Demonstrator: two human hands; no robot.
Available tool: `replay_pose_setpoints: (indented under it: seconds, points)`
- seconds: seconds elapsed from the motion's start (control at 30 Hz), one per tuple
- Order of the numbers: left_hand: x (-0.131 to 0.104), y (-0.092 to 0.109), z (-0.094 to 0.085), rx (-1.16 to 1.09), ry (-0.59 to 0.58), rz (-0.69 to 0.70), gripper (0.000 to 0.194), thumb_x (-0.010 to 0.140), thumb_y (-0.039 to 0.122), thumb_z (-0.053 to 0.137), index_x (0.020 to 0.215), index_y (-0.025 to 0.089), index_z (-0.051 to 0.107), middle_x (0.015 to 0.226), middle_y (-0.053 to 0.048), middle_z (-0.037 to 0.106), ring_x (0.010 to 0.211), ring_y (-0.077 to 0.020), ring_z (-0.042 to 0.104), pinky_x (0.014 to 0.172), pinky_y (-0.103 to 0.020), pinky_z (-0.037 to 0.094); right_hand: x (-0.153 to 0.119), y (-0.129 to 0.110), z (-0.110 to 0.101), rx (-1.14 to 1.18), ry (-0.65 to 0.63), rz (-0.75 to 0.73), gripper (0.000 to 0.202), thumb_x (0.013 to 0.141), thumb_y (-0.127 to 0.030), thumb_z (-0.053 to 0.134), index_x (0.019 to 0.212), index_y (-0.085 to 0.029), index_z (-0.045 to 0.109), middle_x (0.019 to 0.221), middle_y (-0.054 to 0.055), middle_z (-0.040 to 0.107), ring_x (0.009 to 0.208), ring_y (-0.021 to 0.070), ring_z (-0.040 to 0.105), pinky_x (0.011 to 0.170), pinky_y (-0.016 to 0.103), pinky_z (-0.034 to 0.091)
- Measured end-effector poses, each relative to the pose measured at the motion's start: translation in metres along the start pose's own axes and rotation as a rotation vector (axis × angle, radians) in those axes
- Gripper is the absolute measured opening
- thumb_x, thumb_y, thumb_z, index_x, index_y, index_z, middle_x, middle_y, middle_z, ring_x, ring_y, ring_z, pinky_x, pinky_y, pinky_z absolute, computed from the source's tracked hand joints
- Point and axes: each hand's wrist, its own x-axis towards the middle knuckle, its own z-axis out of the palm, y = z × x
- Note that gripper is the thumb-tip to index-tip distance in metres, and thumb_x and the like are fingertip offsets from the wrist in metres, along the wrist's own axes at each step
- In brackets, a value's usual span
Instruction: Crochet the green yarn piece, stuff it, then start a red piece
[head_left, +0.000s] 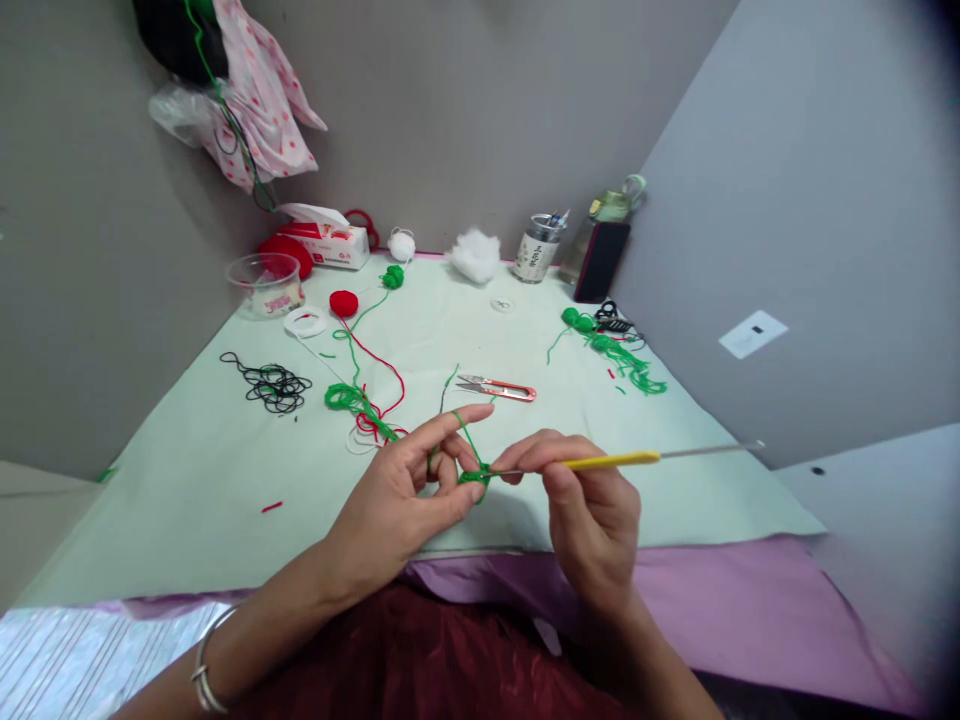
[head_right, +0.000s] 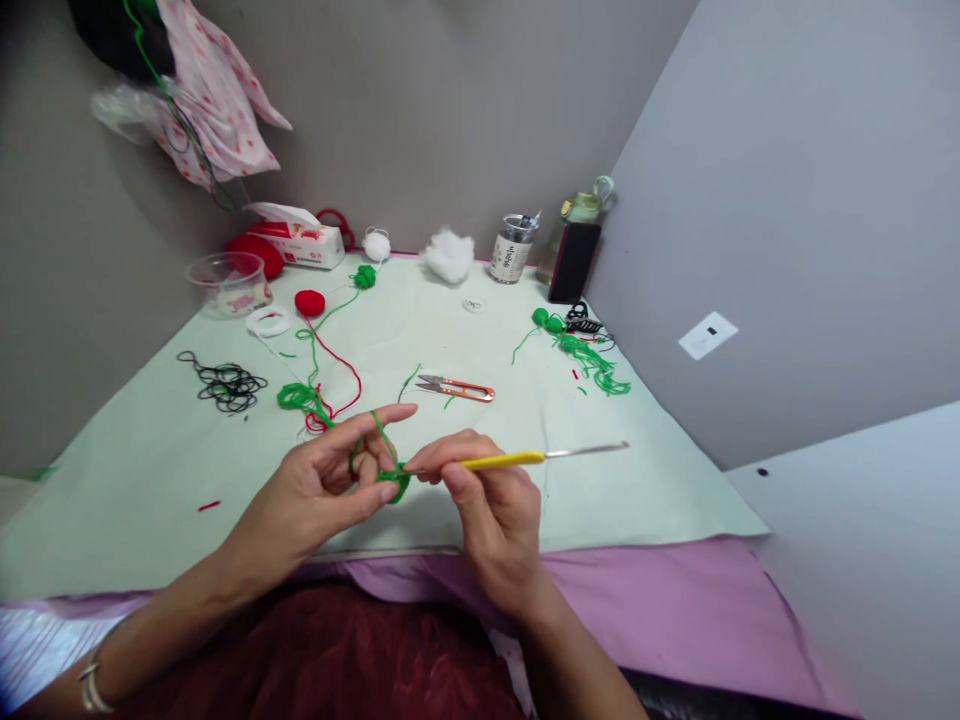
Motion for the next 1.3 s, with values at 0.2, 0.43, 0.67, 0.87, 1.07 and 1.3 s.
replay_pose_setpoints:
  seconds: [0.2, 0.43, 0.67, 0.87, 1.07, 1.3]
  points:
    - [-0.002, 0.002, 0.004, 0.141, 0.077, 0.054, 0.059, 0.083, 0.017, 0.067, 0.141, 0.022, 0.059, 0.078, 0.006, 0.052, 0.065, -0.0074, 0.049, 0.077, -0.025, 0.046, 0.001, -0.010, -0.002, -0.303, -0.165, -0.241, 0.022, 0.099, -0.005, 0.051, 0.109, -0.017, 0.066, 0.098, 0.007, 0.072, 0.094, 0.0165, 0.066, 0.080, 0.032, 0.054]
    - [0.000, -0.005, 0.006, 0.264, 0.126, 0.116, 0.056, 0.084, 0.014, 0.060, 0.140, 0.014, 0.059, 0.076, 0.005, 0.050, 0.058, -0.0065, 0.046, 0.067, -0.024, 0.044, 0.001, -0.008, 0.003, -0.706, -0.262, -0.442, 0.014, 0.096, -0.007, 0.056, 0.101, -0.016, 0.065, 0.096, 0.011, 0.073, 0.087, 0.0182, 0.066, 0.072, 0.030, 0.056]
    - [-0.001, -0.003, 0.006, 0.135, 0.130, 0.044, 0.054, 0.083, 0.023, 0.068, 0.136, 0.021, 0.061, 0.080, 0.004, 0.056, 0.065, -0.0086, 0.050, 0.075, -0.026, 0.048, -0.005, 0.004, 0.008, -0.299, -0.018, -0.255, 0.021, 0.100, -0.012, 0.051, 0.108, -0.022, 0.069, 0.097, 0.008, 0.075, 0.089, 0.0191, 0.069, 0.075, 0.034, 0.057]
    - [-0.004, -0.001, 0.002, 0.172, 0.109, 0.118, 0.045, 0.085, 0.022, 0.069, 0.129, 0.026, 0.066, 0.088, 0.002, 0.060, 0.097, -0.0151, 0.063, 0.103, -0.033, 0.044, 0.000, 0.007, 0.008, 0.102, 0.089, 0.008, 0.021, 0.103, -0.020, 0.051, 0.099, -0.023, 0.071, 0.091, 0.004, 0.073, 0.077, 0.0155, 0.064, 0.070, 0.032, 0.052]
    - [-0.003, 0.002, 0.005, 0.176, 0.142, 0.143, 0.048, 0.082, 0.019, 0.066, 0.130, 0.020, 0.066, 0.084, 0.001, 0.059, 0.082, -0.0128, 0.061, 0.087, -0.028, 0.053, 0.000, 0.004, 0.005, 0.090, 0.007, -0.007, 0.019, 0.103, -0.022, 0.053, 0.100, -0.023, 0.072, 0.092, 0.003, 0.073, 0.082, 0.0160, 0.066, 0.072, 0.032, 0.053]
    - [-0.002, 0.002, 0.005, 0.286, 0.175, 0.235, 0.047, 0.081, 0.013, 0.064, 0.127, 0.019, 0.067, 0.084, 0.001, 0.061, 0.082, -0.0118, 0.061, 0.086, -0.026, 0.053, 0.001, -0.003, 0.003, -0.059, -0.050, -0.111, 0.019, 0.101, -0.017, 0.054, 0.104, -0.022, 0.073, 0.095, 0.005, 0.075, 0.088, 0.0179, 0.068, 0.076, 0.034, 0.054]
